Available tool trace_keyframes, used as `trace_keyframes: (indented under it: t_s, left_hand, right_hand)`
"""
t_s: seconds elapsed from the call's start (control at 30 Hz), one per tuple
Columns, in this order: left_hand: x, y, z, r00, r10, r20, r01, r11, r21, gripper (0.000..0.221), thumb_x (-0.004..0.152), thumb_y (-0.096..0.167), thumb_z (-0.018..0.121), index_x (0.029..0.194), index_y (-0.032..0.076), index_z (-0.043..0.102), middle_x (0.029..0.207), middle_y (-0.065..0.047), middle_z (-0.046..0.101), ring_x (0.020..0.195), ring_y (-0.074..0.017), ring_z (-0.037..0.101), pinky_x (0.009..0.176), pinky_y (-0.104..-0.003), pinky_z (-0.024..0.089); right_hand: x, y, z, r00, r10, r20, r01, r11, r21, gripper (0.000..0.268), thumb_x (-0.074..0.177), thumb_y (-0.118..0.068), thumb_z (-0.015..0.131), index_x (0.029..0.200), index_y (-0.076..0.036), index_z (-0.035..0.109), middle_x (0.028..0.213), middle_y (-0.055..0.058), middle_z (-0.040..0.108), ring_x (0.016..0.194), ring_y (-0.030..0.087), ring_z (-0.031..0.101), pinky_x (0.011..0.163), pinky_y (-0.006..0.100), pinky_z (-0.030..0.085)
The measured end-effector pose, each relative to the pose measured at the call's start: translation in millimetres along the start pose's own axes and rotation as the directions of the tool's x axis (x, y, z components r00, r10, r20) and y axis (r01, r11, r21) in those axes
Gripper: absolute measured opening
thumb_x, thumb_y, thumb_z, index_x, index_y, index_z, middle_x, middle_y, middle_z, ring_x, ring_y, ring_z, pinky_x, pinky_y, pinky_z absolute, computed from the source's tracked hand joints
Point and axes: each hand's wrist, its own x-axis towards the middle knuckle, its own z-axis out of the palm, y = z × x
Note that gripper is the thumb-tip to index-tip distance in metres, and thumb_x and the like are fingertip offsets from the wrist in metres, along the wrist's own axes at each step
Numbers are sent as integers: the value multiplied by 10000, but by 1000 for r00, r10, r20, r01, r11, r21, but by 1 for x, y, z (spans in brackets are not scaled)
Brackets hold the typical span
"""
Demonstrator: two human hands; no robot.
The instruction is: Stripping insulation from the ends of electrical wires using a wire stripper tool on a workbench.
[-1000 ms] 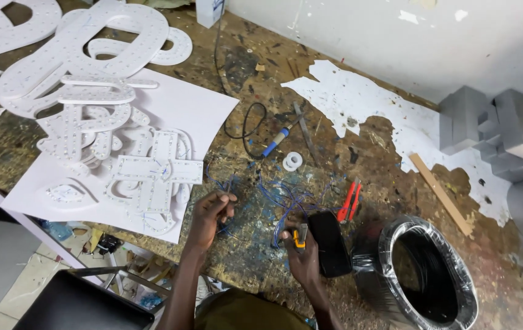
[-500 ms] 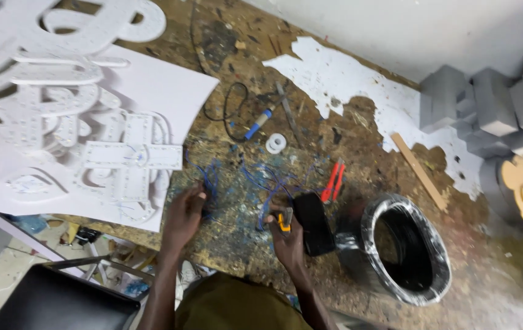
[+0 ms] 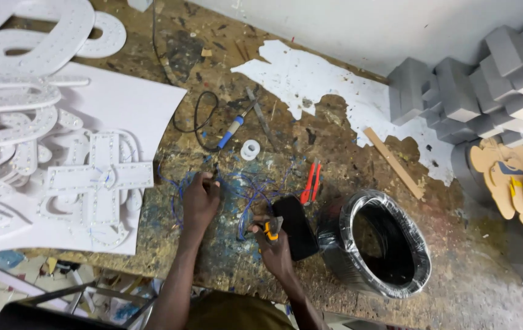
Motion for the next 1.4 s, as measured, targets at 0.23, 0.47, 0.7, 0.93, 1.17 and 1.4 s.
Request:
trace_keyframes:
  t_s: [0.23, 0.47, 0.7, 0.93, 1.17, 1.4]
  left_hand:
    - [30, -25, 31, 997, -3, -75, 17, 982, 189, 332, 1101, 340, 693, 1309, 98, 781, 1185, -126, 838, 1063, -385, 791, 900, -537, 617]
    - [8, -15, 43, 972, 45, -229, -92, 975, -203, 125, 1063, 258, 755, 1036, 138, 776, 968, -51, 798, 889, -224, 737, 762, -397, 564]
    - [-37, 43, 55, 951, -181, -251, -77, 647, -758, 185, 973, 209, 876, 1080, 78, 801, 1190, -133, 816, 1111, -288, 762, 827, -477, 565]
    - [-55, 74, 39, 928, -138, -345, -204, 587, -784, 214, 984, 301, 867, 1104, 137, 798, 1308, -133, 777, 1223, -337, 755, 925, -505, 649]
    - [-55, 59, 34, 903, -324, -283, -66, 544, -836, 223, 967, 261, 881, 1073, 104, 764, 1218, -123, 797, 1173, -288, 758, 843, -455, 581]
    - [-29, -11, 13, 918, -353, -182, 29, 517, -856, 211, 997, 145, 841, 1128, 4, 755, 1166, -276, 767, 1014, -405, 731, 721, -504, 558]
  right_hand:
    - [4, 18, -4, 986, 168, 21, -169, 984, 59, 553, 963, -557, 732, 1259, -110, 867, 1306, 60, 899, 1240, 249, 841, 973, 437, 618]
    - [3, 101, 14, 989, -143, 47, 94, 830, 549, 265, 1048, -214, 831, 1251, -73, 735, 1200, 112, 840, 1210, 248, 790, 1103, 418, 572]
    - [2, 38, -27, 975, -78, 208, 17, 960, 280, 283, 1111, -403, 682, 1163, -149, 796, 1224, 55, 821, 1225, 250, 782, 1091, 432, 589]
    - [0, 34, -36, 974, -80, 212, 17, 958, 286, 229, 1116, -327, 680, 1214, -141, 773, 1263, 59, 841, 1087, 208, 789, 900, 388, 625]
    - [-6, 50, -28, 955, 251, 156, -284, 926, 247, 284, 1055, -414, 744, 1189, -180, 832, 1259, -19, 860, 1028, 142, 748, 934, 324, 533]
    - [8, 101, 0, 997, -12, -71, 24, 986, 163, 353, 979, -521, 802, 1050, -191, 903, 1117, -35, 891, 923, 107, 801, 833, 276, 567]
